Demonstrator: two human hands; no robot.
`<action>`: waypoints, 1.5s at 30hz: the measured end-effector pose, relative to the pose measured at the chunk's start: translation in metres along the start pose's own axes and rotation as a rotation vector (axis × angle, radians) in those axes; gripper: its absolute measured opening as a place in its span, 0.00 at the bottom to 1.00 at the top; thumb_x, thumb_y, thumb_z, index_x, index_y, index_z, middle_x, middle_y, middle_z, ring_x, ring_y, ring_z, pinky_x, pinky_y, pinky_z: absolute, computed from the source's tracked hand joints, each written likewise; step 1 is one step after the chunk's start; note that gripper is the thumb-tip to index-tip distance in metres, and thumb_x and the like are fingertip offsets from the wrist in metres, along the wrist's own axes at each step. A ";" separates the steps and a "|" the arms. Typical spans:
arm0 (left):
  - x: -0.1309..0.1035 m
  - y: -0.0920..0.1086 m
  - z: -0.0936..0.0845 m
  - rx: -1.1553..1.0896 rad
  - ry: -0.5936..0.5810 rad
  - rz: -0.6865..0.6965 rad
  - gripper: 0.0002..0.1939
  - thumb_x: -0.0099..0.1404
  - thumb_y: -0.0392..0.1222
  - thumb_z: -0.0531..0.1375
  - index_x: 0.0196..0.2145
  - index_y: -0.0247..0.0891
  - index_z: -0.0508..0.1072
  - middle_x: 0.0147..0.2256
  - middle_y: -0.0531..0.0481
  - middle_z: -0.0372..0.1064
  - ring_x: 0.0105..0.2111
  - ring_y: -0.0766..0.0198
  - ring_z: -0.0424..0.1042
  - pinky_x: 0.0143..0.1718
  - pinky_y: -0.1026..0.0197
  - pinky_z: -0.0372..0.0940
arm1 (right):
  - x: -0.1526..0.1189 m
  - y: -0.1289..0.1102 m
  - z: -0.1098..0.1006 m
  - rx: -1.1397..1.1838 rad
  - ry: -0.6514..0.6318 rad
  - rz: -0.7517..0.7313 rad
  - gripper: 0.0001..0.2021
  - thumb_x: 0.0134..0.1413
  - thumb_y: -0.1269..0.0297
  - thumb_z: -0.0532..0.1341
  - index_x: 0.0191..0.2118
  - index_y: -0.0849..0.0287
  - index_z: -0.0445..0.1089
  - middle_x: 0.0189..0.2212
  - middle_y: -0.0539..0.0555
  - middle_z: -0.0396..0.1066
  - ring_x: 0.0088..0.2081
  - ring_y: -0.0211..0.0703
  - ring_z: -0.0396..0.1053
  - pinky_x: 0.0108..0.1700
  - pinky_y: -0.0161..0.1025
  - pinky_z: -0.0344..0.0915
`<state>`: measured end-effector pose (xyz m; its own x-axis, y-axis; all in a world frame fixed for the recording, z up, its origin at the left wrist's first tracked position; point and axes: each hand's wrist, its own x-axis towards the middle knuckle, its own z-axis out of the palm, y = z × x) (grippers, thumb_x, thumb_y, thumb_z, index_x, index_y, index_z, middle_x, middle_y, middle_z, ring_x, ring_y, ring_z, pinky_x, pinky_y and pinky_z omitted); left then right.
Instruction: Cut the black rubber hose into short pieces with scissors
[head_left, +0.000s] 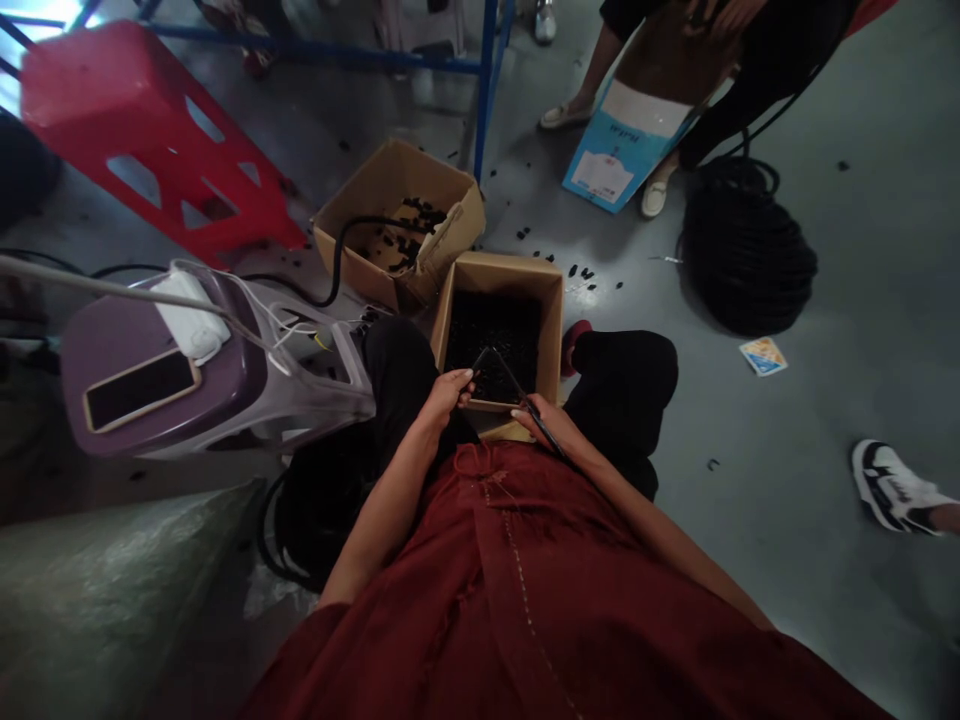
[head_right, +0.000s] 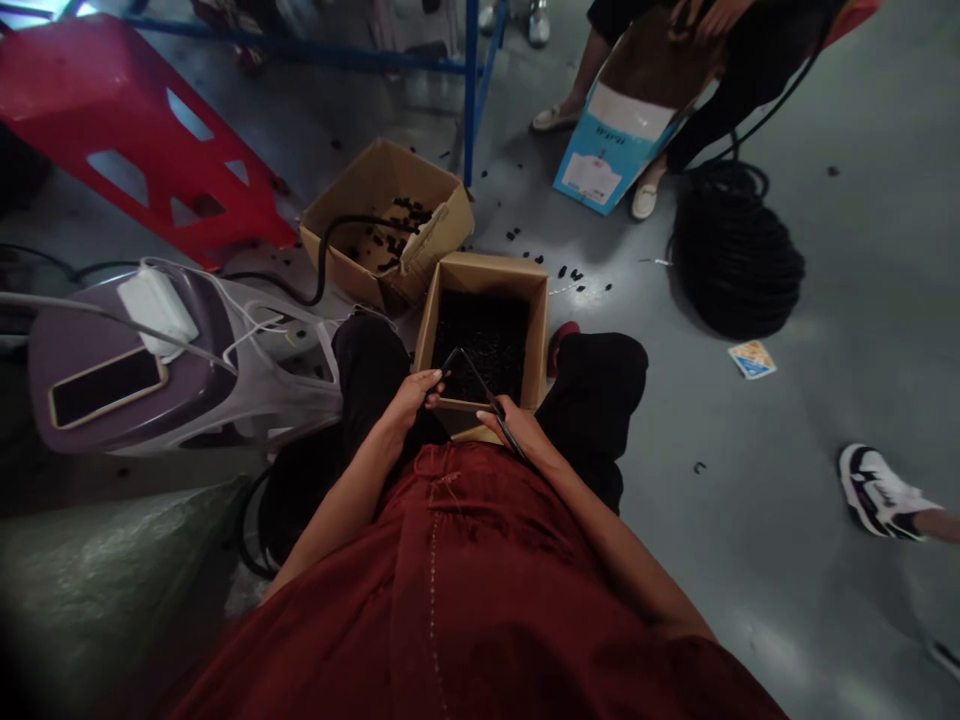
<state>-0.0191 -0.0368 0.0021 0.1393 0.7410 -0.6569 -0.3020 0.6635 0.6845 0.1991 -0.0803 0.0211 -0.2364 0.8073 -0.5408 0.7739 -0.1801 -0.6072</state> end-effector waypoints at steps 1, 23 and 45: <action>0.000 0.001 0.000 -0.001 -0.001 -0.002 0.10 0.62 0.41 0.59 0.37 0.29 0.70 0.20 0.57 0.59 0.13 0.78 0.52 0.14 0.71 0.44 | 0.001 0.000 0.000 -0.033 0.000 -0.014 0.23 0.57 0.46 0.54 0.50 0.57 0.62 0.34 0.55 0.74 0.33 0.44 0.72 0.34 0.35 0.62; -0.005 0.001 0.004 0.200 -0.095 0.078 0.16 0.54 0.48 0.63 0.33 0.31 0.71 0.21 0.57 0.61 0.15 0.78 0.54 0.15 0.71 0.45 | 0.019 -0.008 0.006 -0.133 -0.019 -0.049 0.27 0.55 0.41 0.54 0.50 0.57 0.61 0.41 0.60 0.72 0.42 0.51 0.71 0.38 0.37 0.60; -0.005 0.009 0.013 0.231 -0.092 0.031 0.24 0.46 0.59 0.63 0.28 0.35 0.65 0.22 0.58 0.61 0.15 0.77 0.53 0.14 0.71 0.45 | 0.014 -0.012 -0.002 -0.128 0.016 -0.057 0.13 0.60 0.55 0.54 0.46 0.56 0.61 0.37 0.57 0.73 0.38 0.46 0.72 0.33 0.34 0.54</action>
<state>-0.0098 -0.0334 0.0157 0.2218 0.7604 -0.6105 -0.0856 0.6388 0.7646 0.1872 -0.0656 0.0222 -0.2735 0.8233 -0.4973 0.8285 -0.0610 -0.5567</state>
